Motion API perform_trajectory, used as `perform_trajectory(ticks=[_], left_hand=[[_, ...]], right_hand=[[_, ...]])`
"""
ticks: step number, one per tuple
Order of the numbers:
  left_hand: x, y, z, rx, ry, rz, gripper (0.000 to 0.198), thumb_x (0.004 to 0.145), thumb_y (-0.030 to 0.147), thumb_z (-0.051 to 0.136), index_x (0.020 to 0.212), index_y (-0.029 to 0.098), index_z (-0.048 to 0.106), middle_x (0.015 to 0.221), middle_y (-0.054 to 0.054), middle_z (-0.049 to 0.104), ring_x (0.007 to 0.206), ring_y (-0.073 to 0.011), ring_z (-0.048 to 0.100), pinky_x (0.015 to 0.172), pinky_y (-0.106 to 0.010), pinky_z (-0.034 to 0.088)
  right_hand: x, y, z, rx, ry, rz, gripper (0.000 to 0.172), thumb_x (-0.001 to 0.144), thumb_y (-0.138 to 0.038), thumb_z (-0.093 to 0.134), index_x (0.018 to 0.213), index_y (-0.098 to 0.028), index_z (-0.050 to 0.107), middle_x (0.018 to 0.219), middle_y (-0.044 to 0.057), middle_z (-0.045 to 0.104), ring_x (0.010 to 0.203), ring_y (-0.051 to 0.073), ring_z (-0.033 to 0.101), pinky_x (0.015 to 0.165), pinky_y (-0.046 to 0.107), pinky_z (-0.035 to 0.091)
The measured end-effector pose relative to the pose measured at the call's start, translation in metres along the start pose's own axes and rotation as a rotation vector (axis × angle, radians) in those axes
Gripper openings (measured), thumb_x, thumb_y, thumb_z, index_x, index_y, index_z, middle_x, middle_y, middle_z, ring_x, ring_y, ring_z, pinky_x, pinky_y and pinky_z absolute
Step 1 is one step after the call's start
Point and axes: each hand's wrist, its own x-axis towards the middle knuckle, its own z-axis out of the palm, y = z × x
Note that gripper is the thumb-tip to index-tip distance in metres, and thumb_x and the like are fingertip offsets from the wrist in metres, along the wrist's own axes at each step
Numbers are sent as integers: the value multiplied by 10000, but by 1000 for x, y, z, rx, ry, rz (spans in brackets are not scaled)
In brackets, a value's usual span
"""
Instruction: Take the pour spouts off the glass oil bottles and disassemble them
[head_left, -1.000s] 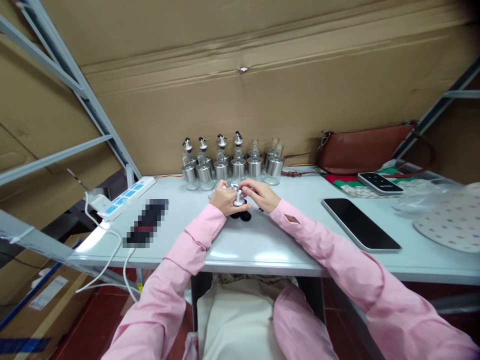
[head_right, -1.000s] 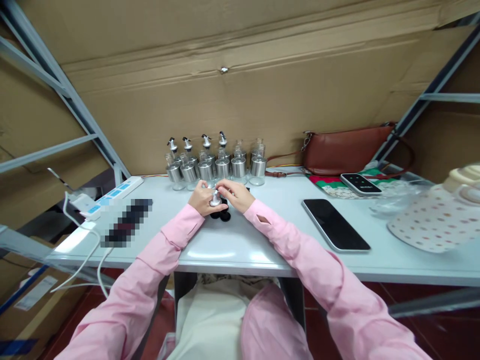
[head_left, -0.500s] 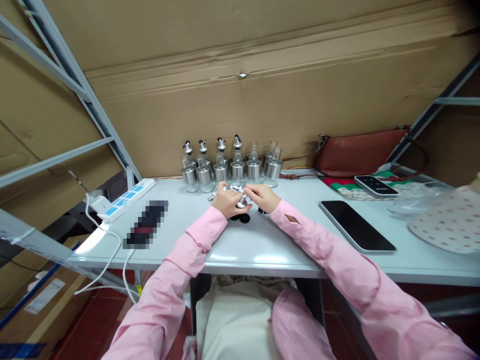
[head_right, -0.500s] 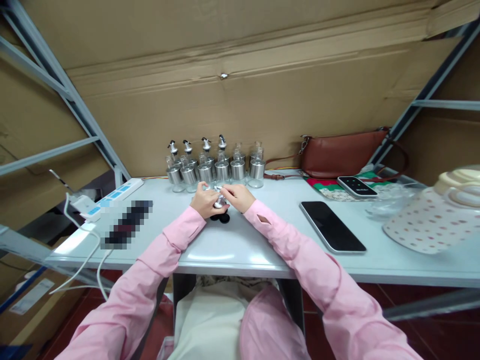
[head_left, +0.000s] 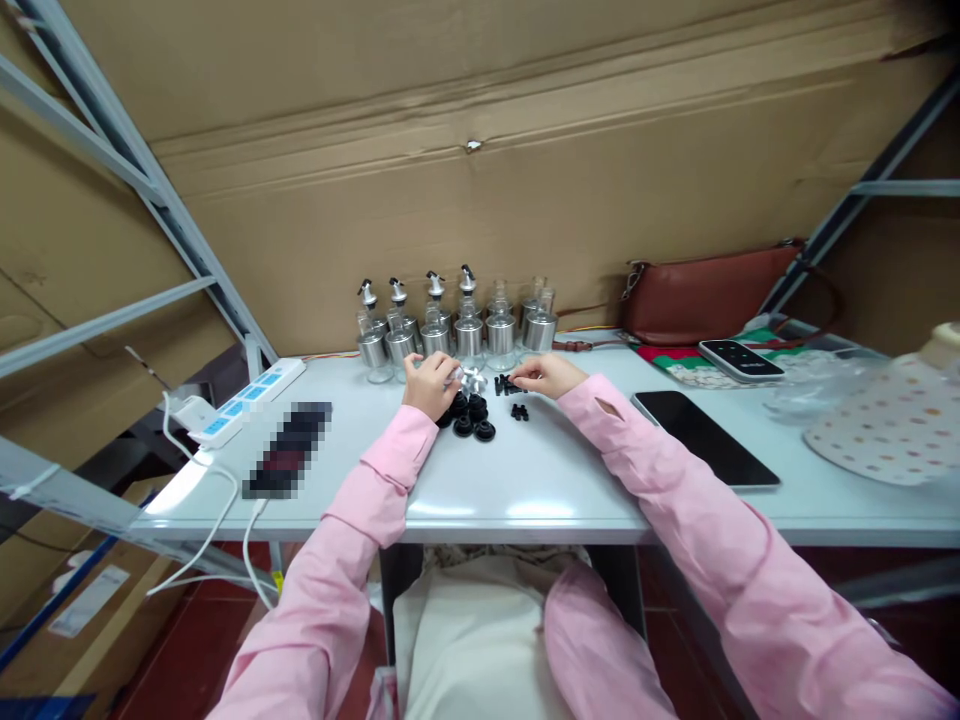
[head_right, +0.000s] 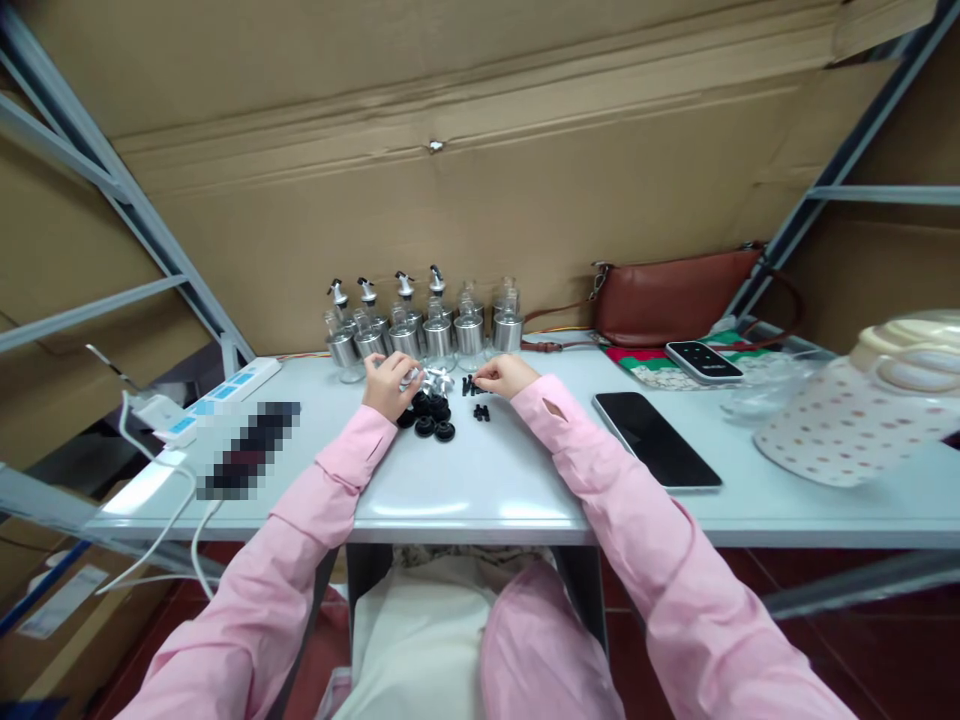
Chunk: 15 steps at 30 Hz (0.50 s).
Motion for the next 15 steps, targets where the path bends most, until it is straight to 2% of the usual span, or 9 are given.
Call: perform_trajectory(ticks=[3, 6, 10, 12, 15], left_hand=[[0, 0, 1, -4, 3, -4, 95, 835, 255, 479, 832, 195, 553, 835, -13, 635, 802, -150, 569, 879, -386, 241], [1, 1, 0, -10, 10, -6, 85, 826, 248, 489, 816, 192, 551, 824, -10, 637, 789, -148, 568, 880, -384, 241], [1, 3, -1, -16, 3, -21, 92, 826, 247, 481, 798, 192, 549, 816, -15, 639, 786, -152, 566, 885, -385, 243], [1, 3, -1, -18, 1, -21, 92, 825, 245, 478, 798, 192, 549, 817, -13, 638, 790, -152, 565, 887, -385, 244], [1, 2, 0, -17, -3, -22, 87, 819, 243, 482, 798, 193, 550, 819, -10, 635, 788, -149, 562, 885, -382, 246]], right_hand=[[-1, 0, 1, -68, -23, 44, 222, 695, -163, 556, 874, -153, 687, 694, 18, 682, 627, 131, 596, 653, 229, 453], [-2, -1, 3, -37, -13, 78, 234, 692, -111, 547, 903, -145, 643, 661, 2, 668, 578, 109, 596, 628, 214, 462], [-2, 1, 7, -17, -137, 129, 92, 703, -115, 550, 733, -148, 630, 527, -19, 611, 496, 101, 570, 566, 211, 455], [-2, 2, 8, -22, -197, 148, 81, 707, -130, 563, 663, -153, 627, 477, -25, 581, 473, 102, 557, 557, 219, 451], [-2, 3, 9, -27, -213, 143, 86, 700, -149, 593, 627, -165, 635, 446, -33, 559, 462, 105, 544, 563, 233, 450]])
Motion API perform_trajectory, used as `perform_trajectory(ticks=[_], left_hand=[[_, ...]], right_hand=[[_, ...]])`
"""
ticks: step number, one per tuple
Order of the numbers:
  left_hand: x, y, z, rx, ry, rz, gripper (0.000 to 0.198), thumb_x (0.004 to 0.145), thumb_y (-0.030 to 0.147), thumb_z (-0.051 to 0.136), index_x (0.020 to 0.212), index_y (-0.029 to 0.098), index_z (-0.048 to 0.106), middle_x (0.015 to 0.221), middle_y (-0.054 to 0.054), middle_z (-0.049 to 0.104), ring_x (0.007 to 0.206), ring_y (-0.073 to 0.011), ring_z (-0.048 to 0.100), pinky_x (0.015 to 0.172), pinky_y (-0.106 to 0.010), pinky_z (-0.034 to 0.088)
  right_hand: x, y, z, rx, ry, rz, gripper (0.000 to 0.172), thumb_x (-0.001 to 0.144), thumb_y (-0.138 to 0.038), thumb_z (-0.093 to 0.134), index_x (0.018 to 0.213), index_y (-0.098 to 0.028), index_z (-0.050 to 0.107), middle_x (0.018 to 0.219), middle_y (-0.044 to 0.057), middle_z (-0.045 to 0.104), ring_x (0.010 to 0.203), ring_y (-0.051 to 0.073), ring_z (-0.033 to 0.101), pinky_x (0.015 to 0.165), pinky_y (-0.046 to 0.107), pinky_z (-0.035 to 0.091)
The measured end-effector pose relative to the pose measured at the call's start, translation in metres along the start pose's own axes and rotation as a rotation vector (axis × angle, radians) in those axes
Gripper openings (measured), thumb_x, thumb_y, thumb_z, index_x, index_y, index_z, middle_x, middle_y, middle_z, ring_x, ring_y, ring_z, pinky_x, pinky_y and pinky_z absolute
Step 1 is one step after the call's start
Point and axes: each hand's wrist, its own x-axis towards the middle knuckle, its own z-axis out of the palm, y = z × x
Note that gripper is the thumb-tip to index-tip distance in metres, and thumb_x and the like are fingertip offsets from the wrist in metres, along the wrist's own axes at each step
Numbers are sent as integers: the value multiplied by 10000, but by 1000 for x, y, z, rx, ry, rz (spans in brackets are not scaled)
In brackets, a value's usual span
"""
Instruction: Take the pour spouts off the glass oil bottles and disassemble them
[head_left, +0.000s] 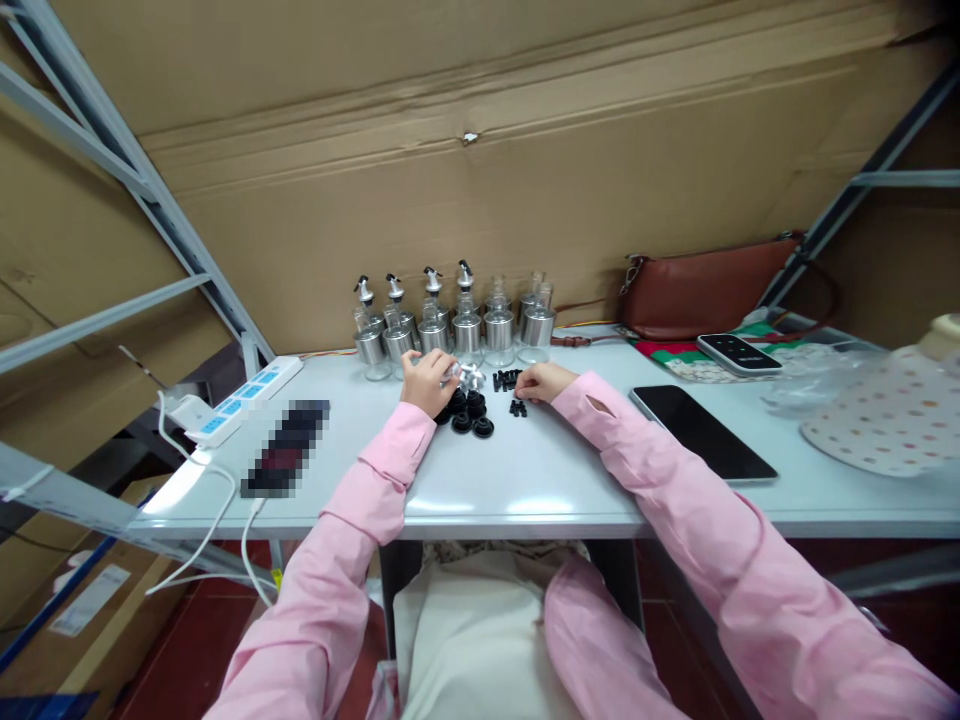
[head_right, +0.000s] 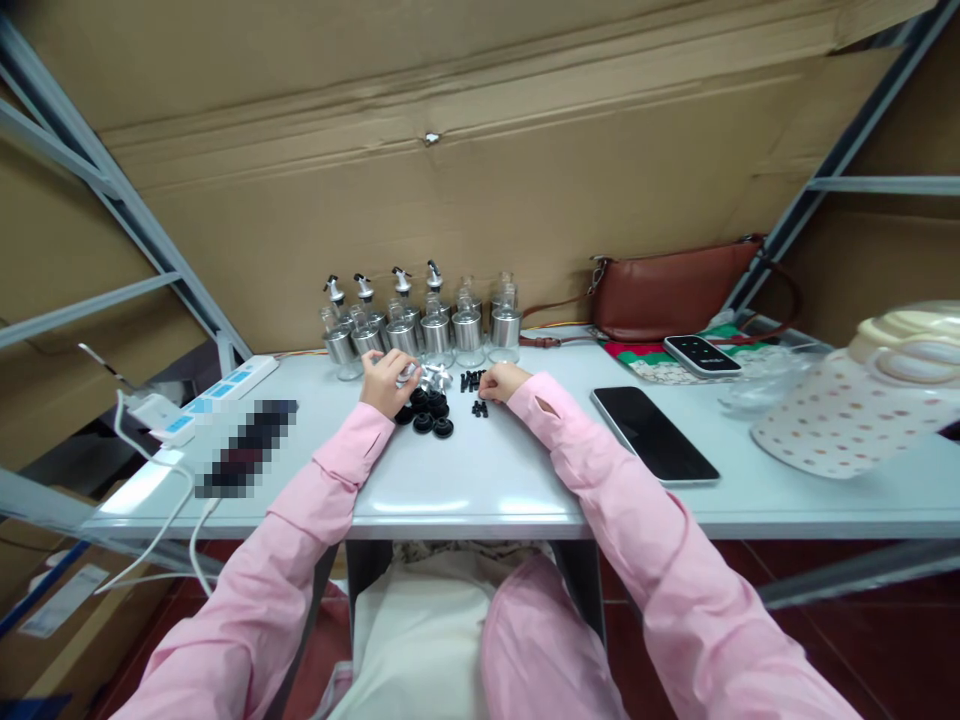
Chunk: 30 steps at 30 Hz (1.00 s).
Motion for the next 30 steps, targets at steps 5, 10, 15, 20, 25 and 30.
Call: perform_trajectory(ticks=[5, 10, 15, 20, 25, 30], left_hand=[[0, 0, 1, -15, 1, 0, 74, 818, 236, 485, 796, 194, 542, 816, -9, 637, 788, -149, 562, 882, -381, 247], [0, 0, 1, -11, 0, -9, 72, 816, 241, 493, 789, 194, 540, 814, -7, 640, 787, -150, 561, 883, -382, 246], [0, -1, 2, -7, 4, -8, 75, 818, 245, 496, 796, 190, 542, 811, -1, 637, 779, -140, 560, 881, -375, 245], [0, 1, 0, -8, -4, -7, 78, 822, 246, 490, 792, 191, 537, 806, -2, 638, 775, -144, 562, 874, -377, 246], [0, 2, 0, -5, -12, -4, 79, 822, 246, 483, 790, 194, 533, 794, -1, 636, 773, -145, 561, 883, -378, 243], [-1, 0, 2, 0, -5, 3, 88, 823, 252, 478, 793, 194, 538, 800, -2, 636, 770, -145, 561, 875, -376, 245]], right_hand=[[-1, -4, 1, 79, 1, 53, 76, 694, -114, 598, 642, -159, 630, 507, -22, 593, 471, 100, 543, 576, 235, 442], [-2, -7, -1, 50, -11, 48, 80, 703, -116, 608, 646, -156, 646, 496, -27, 572, 464, 88, 518, 569, 220, 424], [-1, -5, 2, 50, 6, 21, 113, 721, -214, 612, 631, -157, 650, 530, -12, 613, 467, 90, 539, 549, 217, 434], [0, -6, 3, -9, -14, 4, 188, 702, -329, 631, 608, -171, 668, 426, -22, 568, 441, 98, 522, 543, 225, 431], [0, -2, 1, -5, -31, -17, 185, 678, -349, 651, 634, -174, 693, 429, -16, 574, 439, 102, 515, 528, 230, 416], [4, 3, 3, -26, 32, -110, 179, 655, -347, 664, 671, -176, 717, 549, -1, 643, 518, 106, 538, 546, 220, 408]])
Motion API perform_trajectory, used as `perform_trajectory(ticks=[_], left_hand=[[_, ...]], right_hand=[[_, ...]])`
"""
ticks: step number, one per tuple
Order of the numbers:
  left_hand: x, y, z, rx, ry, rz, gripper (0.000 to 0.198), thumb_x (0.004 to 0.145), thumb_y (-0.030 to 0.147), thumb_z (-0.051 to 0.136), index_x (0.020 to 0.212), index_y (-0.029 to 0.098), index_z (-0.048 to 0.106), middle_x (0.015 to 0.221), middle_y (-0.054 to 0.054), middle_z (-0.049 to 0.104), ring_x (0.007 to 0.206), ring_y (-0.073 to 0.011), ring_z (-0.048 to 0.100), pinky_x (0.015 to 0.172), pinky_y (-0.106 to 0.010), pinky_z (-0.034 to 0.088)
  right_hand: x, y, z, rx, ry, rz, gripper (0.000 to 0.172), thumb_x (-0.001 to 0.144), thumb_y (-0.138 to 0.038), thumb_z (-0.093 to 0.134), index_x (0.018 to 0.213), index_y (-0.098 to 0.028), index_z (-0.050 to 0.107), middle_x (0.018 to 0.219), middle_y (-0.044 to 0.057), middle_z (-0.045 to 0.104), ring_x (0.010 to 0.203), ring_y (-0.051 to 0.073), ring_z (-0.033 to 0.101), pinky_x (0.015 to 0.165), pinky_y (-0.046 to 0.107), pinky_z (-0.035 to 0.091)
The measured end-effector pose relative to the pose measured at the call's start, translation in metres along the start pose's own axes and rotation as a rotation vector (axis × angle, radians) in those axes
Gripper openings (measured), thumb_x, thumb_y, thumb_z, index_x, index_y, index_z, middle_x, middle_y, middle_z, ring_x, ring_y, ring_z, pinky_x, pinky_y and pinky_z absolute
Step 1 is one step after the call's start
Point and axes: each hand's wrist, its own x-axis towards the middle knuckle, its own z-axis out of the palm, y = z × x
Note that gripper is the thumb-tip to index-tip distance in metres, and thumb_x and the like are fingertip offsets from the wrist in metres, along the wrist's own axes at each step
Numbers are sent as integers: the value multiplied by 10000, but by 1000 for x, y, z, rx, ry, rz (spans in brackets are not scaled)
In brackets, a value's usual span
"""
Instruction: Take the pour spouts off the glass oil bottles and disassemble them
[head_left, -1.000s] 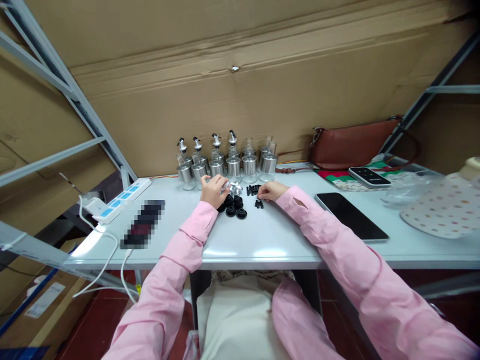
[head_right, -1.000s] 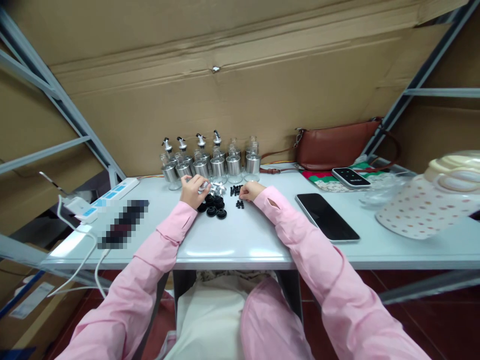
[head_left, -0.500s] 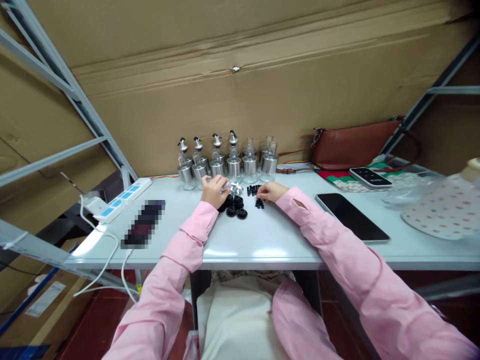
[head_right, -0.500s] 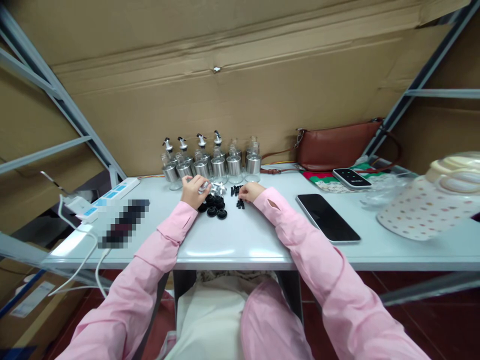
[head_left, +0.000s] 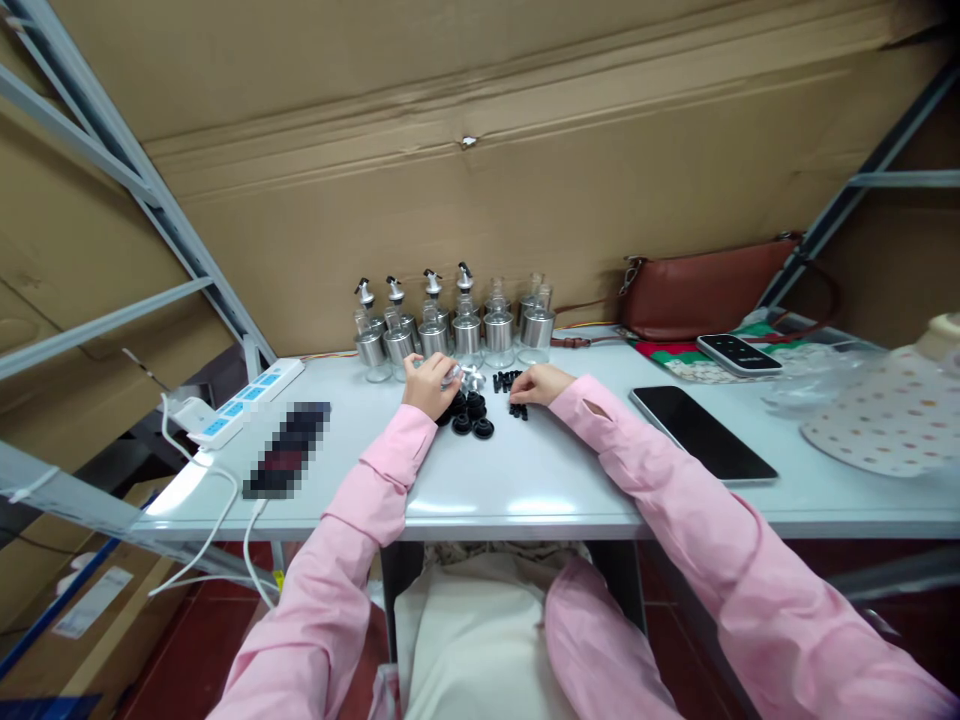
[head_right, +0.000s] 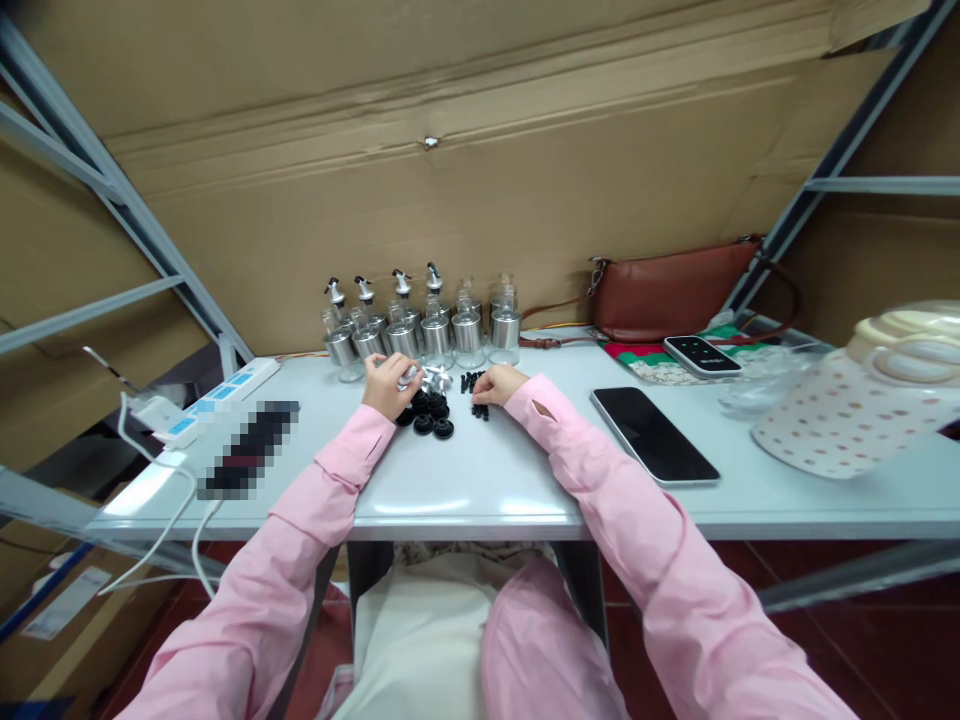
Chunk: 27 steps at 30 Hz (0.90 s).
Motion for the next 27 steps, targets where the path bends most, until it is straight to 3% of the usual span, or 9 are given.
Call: perform_trajectory(ticks=[5, 9, 15, 19, 22, 27], left_hand=[[0, 0, 0, -11, 27, 5, 121, 838, 287, 483, 795, 189, 539, 797, 10, 635, 766, -133, 563, 873, -372, 235], [-1, 1, -2, -24, -8, 3, 216, 878, 328, 423, 770, 183, 542, 722, 13, 622, 709, -124, 552, 871, -374, 233], [-1, 4, -6, -80, -50, -23, 295, 910, 369, 355, 803, 186, 561, 786, -8, 652, 777, -139, 562, 894, -387, 218], [-1, 7, -9, -112, -42, -26, 358, 928, 367, 295, 871, 216, 614, 928, -17, 648, 886, -145, 551, 902, -381, 219], [-3, 12, -10, -96, 3, 11, 410, 934, 397, 235, 1061, 262, 600, 1089, -33, 609, 990, -161, 519, 909, -378, 228], [-4, 22, -8, -89, 92, 76, 538, 923, 466, 99, 1327, 260, 389, 1337, -72, 447, 1176, -187, 413, 958, -371, 240]], right_hand=[[1, -3, 3, -9, -6, -35, 155, 662, -301, 648, 681, -167, 724, 668, 23, 679, 599, 118, 565, 584, 213, 410], [-1, -6, 1, -11, -13, -14, 158, 661, -297, 649, 690, -162, 725, 649, 22, 667, 590, 117, 555, 591, 214, 403], [-3, -8, -1, -23, -35, -21, 303, 626, -397, 679, 792, -147, 723, 590, 7, 619, 526, 100, 492, 537, 222, 367], [-6, -17, 0, 2, 98, -58, 353, 701, -452, 605, 808, -134, 714, 642, 37, 642, 578, 123, 514, 588, 244, 384], [-8, -33, 6, 116, 188, -139, 374, 754, -461, 538, 846, -136, 699, 731, 60, 666, 640, 140, 541, 641, 264, 409], [-9, -60, 19, 559, 125, -280, 458, 754, -528, 501, 928, -128, 642, 761, 56, 638, 663, 138, 563, 631, 275, 451]])
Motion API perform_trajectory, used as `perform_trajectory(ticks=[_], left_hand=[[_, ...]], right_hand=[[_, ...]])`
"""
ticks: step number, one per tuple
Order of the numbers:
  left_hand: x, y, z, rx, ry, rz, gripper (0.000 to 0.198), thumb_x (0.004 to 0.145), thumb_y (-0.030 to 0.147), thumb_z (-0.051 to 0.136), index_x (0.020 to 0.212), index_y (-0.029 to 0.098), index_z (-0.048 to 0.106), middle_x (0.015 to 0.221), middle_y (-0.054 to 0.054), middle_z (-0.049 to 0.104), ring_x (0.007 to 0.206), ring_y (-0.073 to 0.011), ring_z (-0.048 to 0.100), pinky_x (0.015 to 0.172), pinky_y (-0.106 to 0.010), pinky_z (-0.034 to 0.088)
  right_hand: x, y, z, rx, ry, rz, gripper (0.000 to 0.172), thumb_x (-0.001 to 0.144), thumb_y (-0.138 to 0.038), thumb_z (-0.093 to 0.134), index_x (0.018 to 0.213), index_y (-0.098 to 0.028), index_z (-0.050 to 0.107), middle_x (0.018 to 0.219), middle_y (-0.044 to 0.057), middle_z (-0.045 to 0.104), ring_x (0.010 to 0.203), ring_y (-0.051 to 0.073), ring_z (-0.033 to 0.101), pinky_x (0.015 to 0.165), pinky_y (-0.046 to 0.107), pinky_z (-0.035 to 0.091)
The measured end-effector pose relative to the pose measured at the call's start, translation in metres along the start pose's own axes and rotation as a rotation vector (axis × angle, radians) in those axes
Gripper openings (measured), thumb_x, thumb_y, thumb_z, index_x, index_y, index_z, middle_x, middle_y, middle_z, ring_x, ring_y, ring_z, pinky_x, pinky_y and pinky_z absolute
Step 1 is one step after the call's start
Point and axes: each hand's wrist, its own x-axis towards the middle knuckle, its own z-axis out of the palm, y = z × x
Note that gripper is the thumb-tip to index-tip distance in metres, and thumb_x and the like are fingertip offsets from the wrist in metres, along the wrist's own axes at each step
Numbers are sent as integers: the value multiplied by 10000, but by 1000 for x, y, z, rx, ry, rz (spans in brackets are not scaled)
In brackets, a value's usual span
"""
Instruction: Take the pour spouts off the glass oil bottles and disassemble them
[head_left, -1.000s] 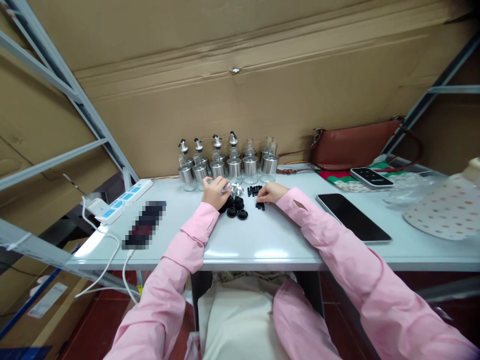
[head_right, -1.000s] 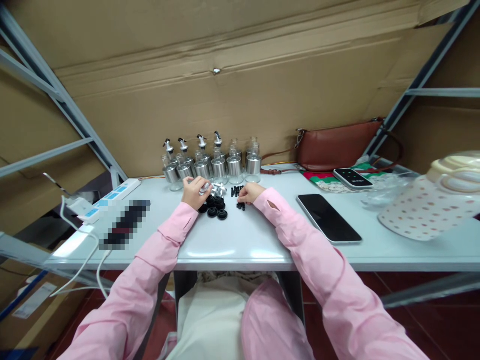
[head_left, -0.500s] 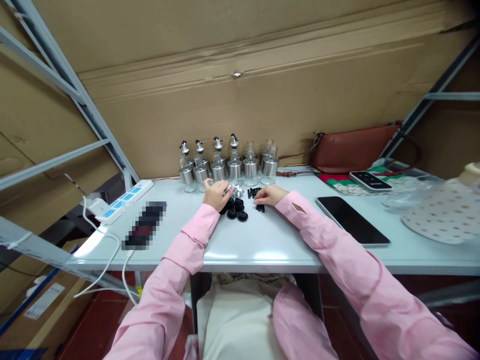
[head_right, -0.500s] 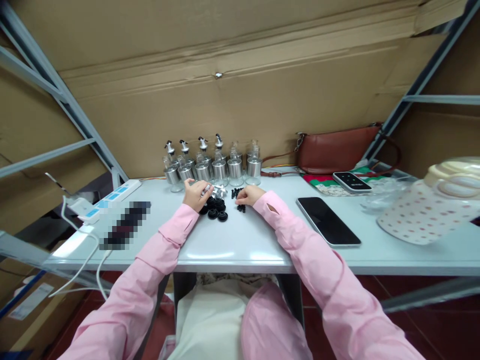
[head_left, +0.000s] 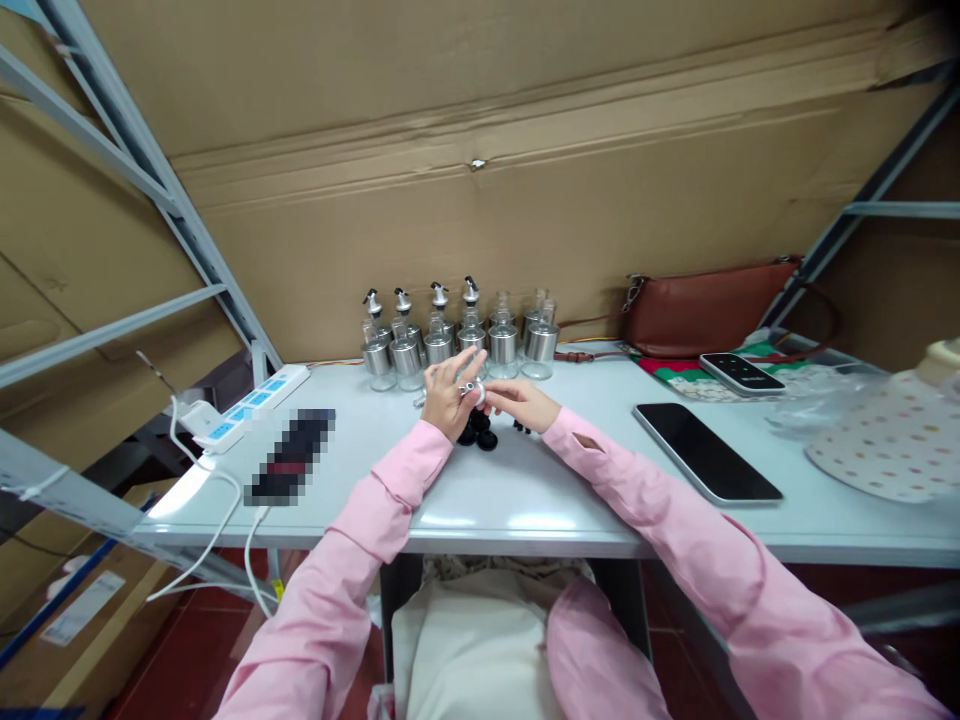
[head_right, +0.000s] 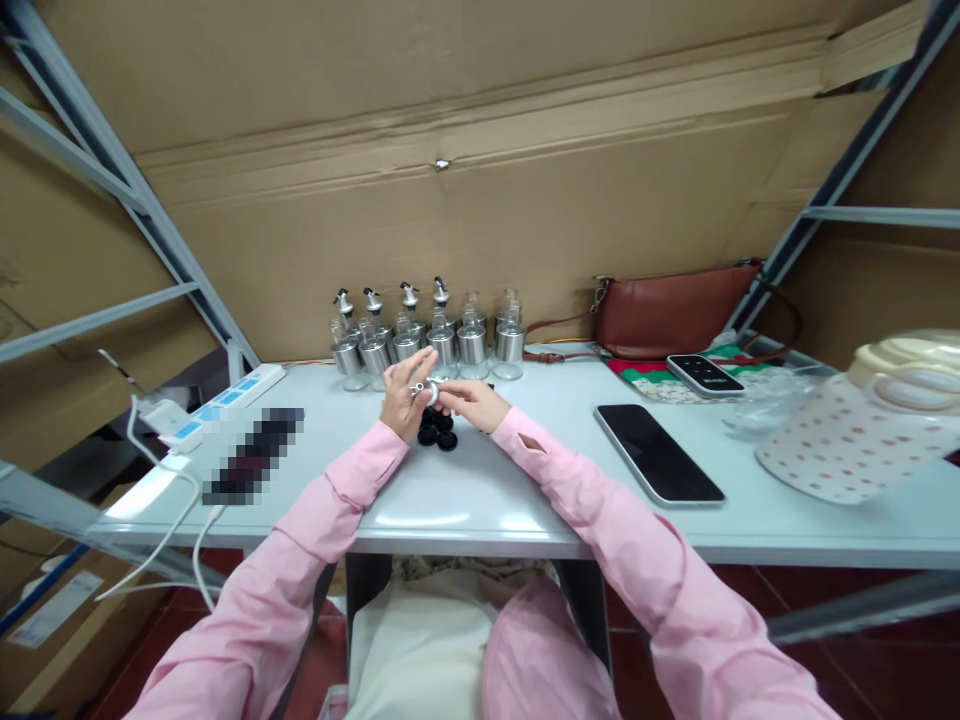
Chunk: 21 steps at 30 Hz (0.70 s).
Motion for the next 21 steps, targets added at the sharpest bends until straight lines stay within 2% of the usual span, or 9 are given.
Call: perform_trajectory(ticks=[7, 11, 13, 16, 18, 21], left_hand=[[1, -2, 4, 37, -5, 42, 557, 918, 471, 79, 1384, 247, 285, 1442, -96, 292, 1304, -201, 281, 987, -366, 248], [1, -2, 4, 12, -67, 96, 558, 902, 531, 154, 1327, 253, 386, 1417, -94, 341, 1269, -221, 319, 978, -379, 241], [2, -3, 3, 16, -45, 102, 556, 885, 566, 206, 1230, 237, 493, 1334, -95, 451, 1202, -218, 386, 961, -374, 249], [3, -5, -1, 38, 27, 94, 486, 896, 527, 263, 935, 197, 618, 1007, -75, 639, 988, -190, 505, 898, -353, 285], [5, -8, -4, 66, 44, 107, 457, 911, 480, 277, 793, 188, 609, 817, -47, 650, 865, -174, 521, 856, -346, 296], [6, -11, -8, 112, 74, 167, 438, 910, 471, 288, 808, 190, 609, 806, -46, 643, 840, -176, 510, 818, -342, 302]], right_hand=[[2, -11, 6, 433, 64, 134, 316, 702, -441, 599, 856, -173, 537, 713, 0, 591, 621, 115, 581, 580, 249, 456], [3, -11, 8, 511, 56, 166, 304, 733, -458, 546, 673, -181, 436, 500, -51, 481, 447, 95, 499, 482, 238, 410], [2, -10, 10, 482, 85, 154, 366, 743, -500, 531, 605, -181, 416, 443, -67, 393, 379, 68, 408, 409, 215, 344], [2, -9, 11, 457, 137, 176, 463, 711, -577, 551, 529, -179, 402, 413, -67, 334, 345, 46, 315, 340, 202, 244], [2, -9, 11, 484, 155, 213, 497, 670, -611, 581, 504, -176, 408, 399, -61, 335, 337, 45, 309, 325, 203, 230], [5, -13, 12, 604, 183, 295, 500, 643, -616, 609, 505, -164, 445, 382, -67, 315, 333, 44, 293, 309, 200, 229]])
